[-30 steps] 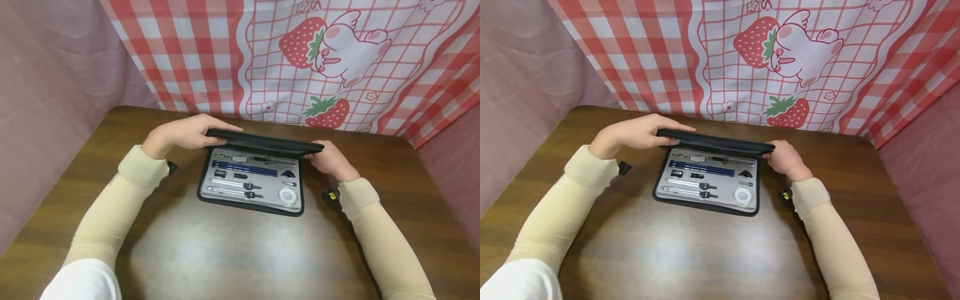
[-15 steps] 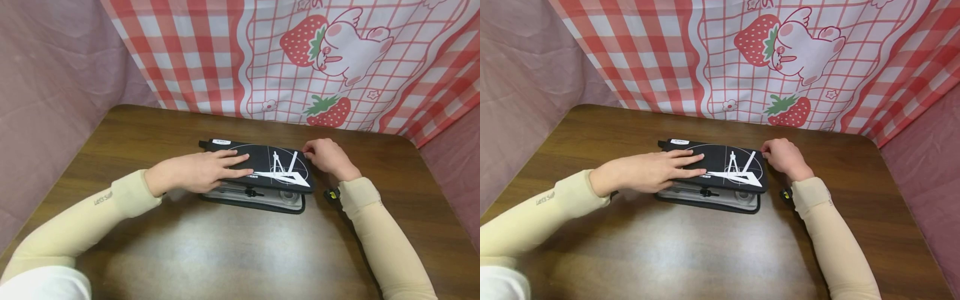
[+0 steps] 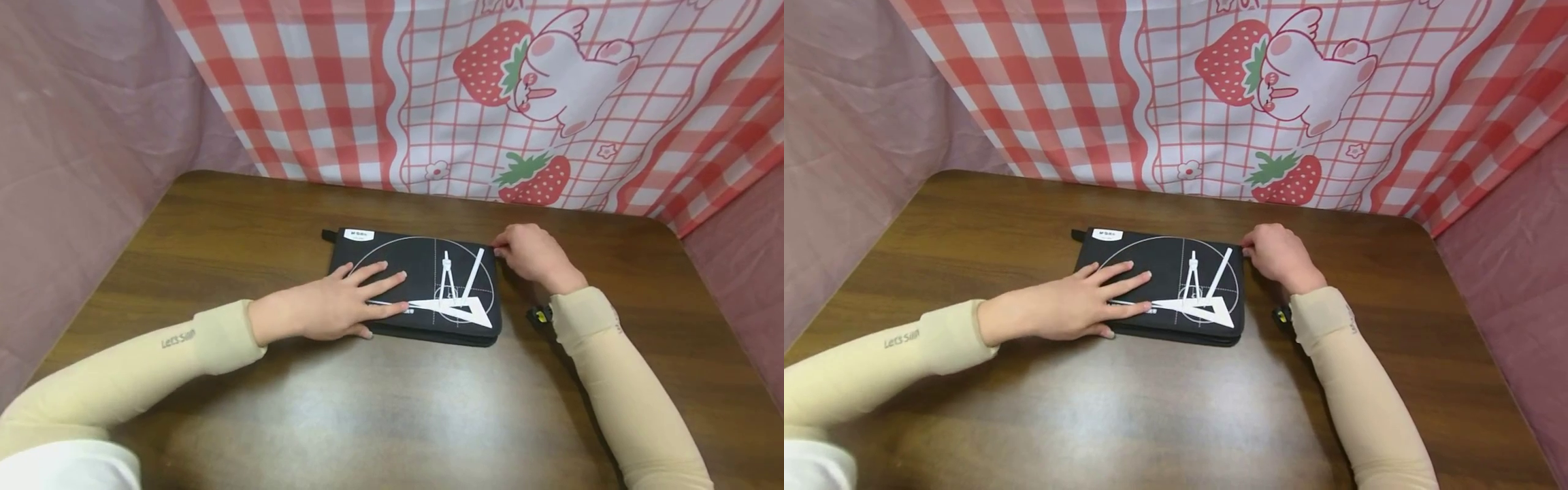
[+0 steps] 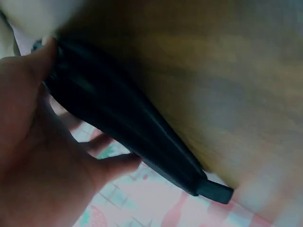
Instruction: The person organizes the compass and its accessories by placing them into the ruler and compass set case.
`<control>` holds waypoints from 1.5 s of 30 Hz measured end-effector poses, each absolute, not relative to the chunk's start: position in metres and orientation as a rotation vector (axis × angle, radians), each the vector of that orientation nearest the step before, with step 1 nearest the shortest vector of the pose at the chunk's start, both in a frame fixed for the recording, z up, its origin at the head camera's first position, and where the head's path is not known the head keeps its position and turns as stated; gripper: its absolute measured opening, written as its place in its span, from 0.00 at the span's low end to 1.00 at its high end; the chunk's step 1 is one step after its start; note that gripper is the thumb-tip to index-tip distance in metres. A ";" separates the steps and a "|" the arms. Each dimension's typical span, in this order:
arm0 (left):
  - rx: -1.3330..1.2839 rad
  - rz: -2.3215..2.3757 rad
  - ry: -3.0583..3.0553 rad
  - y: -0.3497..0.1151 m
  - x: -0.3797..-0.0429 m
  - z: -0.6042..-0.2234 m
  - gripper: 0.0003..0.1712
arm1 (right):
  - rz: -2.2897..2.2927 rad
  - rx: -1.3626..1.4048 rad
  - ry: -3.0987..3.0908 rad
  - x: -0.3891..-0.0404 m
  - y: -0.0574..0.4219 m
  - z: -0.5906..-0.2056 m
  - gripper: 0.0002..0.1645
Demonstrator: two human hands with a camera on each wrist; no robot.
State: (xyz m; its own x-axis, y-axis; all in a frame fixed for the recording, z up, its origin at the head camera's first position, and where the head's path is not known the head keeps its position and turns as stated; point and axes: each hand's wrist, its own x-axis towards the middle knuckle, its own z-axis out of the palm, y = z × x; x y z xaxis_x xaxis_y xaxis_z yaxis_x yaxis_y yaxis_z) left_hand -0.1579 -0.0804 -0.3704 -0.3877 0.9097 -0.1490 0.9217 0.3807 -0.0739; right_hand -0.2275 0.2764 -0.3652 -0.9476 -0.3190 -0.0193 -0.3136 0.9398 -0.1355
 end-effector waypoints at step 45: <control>1.634 -0.222 2.454 -0.059 -0.173 -0.382 0.42 | -0.088 -0.822 3.017 -0.219 0.284 -0.365 0.08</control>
